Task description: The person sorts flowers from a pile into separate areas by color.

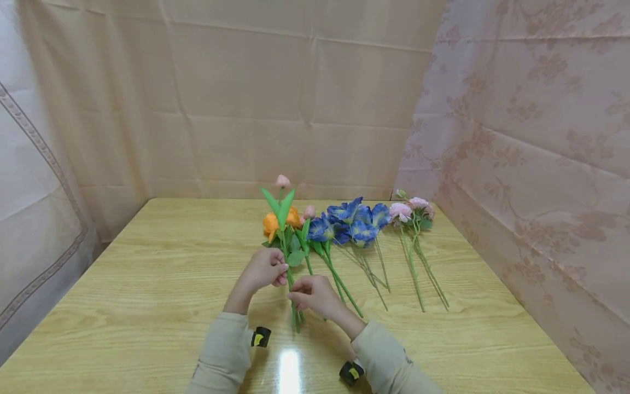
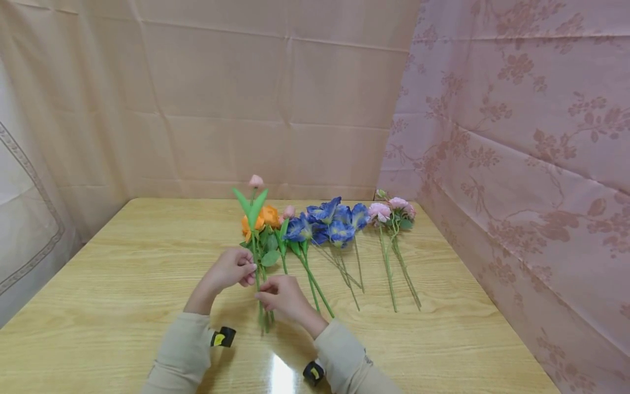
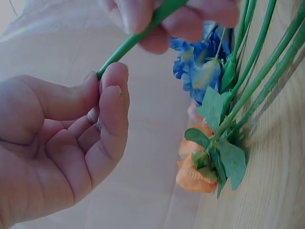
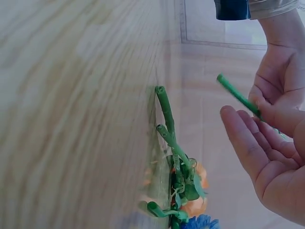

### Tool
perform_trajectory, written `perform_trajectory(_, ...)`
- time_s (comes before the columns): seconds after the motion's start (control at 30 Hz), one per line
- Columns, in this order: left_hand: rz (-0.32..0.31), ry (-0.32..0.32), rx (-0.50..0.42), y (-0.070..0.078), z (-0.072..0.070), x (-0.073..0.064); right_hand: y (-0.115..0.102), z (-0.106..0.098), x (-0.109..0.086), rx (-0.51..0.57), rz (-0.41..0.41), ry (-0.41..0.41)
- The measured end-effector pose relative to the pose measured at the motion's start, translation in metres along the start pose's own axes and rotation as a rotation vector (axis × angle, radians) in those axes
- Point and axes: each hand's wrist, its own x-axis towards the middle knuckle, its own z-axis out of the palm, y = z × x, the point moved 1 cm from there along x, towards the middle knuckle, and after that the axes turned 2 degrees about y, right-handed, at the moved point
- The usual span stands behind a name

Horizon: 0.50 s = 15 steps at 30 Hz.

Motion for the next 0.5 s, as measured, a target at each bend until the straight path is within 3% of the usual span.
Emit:
perform_trajectory(0.3, 0.011, -0.003, 0.005, 0.000, 0.007, 0.003, -0.006, -0.002, -0.003, -0.074, -0.027, 0.045)
perform_trajectory(0.5, 0.027, -0.004, 0.020, 0.001, 0.010, 0.003, -0.029, -0.005, -0.011, -0.047, -0.050, 0.051)
